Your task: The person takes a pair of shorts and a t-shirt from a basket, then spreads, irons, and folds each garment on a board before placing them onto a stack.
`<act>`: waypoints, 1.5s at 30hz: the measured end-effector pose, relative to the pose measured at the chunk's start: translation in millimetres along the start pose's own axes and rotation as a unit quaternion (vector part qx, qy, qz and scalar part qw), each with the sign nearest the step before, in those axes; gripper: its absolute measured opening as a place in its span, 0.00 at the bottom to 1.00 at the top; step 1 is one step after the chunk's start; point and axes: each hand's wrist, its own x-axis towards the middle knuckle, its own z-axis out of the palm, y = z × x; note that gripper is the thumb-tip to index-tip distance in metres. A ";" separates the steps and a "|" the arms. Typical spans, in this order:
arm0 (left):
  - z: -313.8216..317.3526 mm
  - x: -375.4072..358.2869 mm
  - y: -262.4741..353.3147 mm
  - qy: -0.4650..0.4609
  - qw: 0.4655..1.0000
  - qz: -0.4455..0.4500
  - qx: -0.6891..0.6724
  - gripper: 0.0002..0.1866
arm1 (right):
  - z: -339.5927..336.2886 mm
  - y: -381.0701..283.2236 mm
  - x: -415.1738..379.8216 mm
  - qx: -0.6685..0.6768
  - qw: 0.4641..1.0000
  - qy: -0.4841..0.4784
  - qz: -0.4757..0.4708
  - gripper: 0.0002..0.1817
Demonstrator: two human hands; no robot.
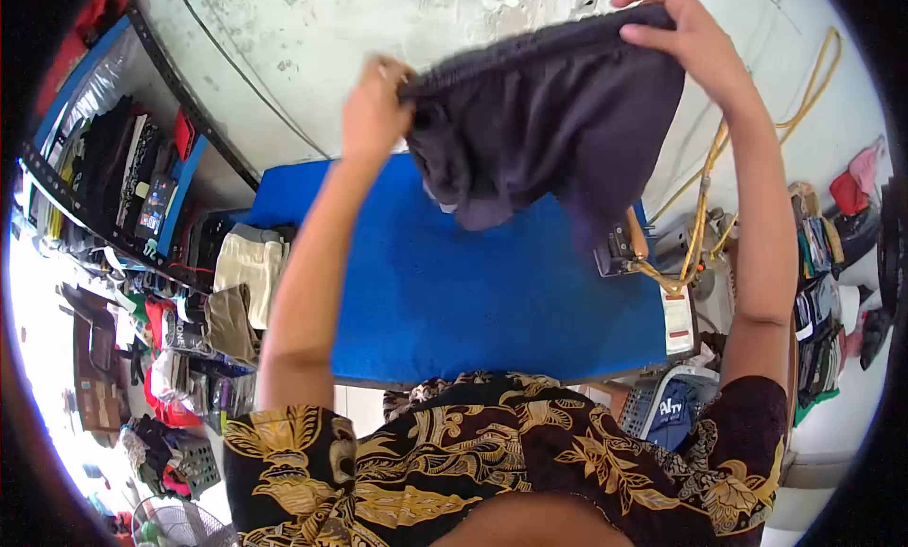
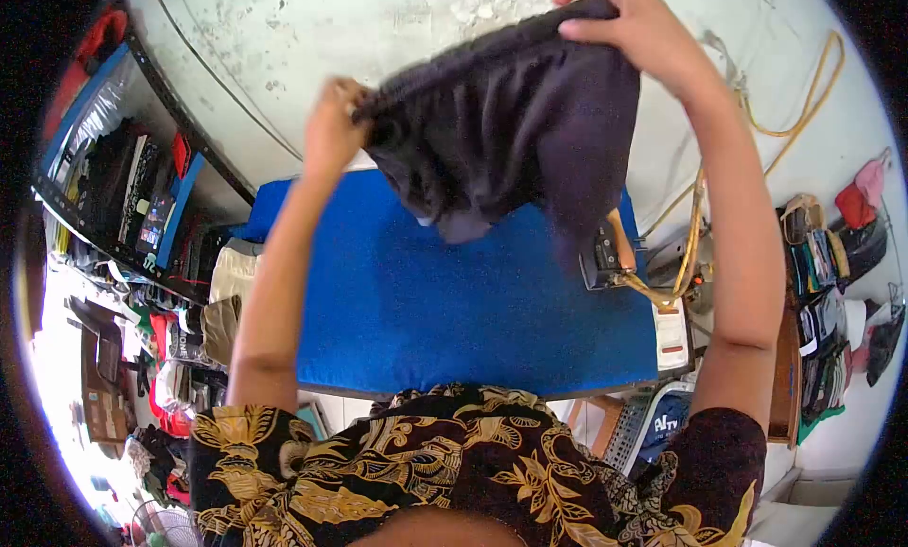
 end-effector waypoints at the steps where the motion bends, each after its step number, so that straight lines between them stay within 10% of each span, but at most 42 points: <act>1: -22.7 22.5 4.3 -0.025 0.998 0.028 0.047 0.14 | -12.8 3.6 0.4 -0.012 1.000 0.014 0.002 0.14; 15: -176.2 114.4 59.0 -0.404 0.906 0.123 0.012 0.24 | -67.3 20.0 22.4 -0.017 0.996 0.090 0.008 0.15; 19: -186.6 96.2 52.1 -0.216 0.961 0.140 0.101 0.20 | -71.1 22.4 24.8 -0.022 0.993 0.113 -0.002 0.15; 24: -232.4 99.7 2.5 -0.279 0.934 0.093 0.201 0.03 | -86.6 17.9 7.1 -0.066 0.977 0.199 -0.044 0.15; 26: -248.4 86.2 -12.4 -0.244 0.966 0.086 0.006 0.07 | -83.6 -8.3 -12.2 -0.031 0.976 0.190 -0.099 0.15; 28: -218.2 57.2 22.1 -0.127 0.987 0.093 -0.046 0.12 | -64.7 -37.6 -25.4 0.016 0.981 0.118 -0.151 0.15; 32: -120.1 14.3 107.2 -0.215 0.950 0.140 -0.176 0.33 | -24.6 -64.4 -20.4 0.018 0.982 0.007 -0.186 0.16; 41: -11.9 -22.7 91.9 -0.469 0.772 0.033 -0.428 0.18 | -90.1 -35.8 -11.6 -0.024 0.980 0.170 -0.101 0.16; 45: -61.4 27.0 71.0 -0.413 0.872 0.080 -0.252 0.18 | -113.8 -23.7 -13.3 -0.037 0.971 0.222 -0.085 0.16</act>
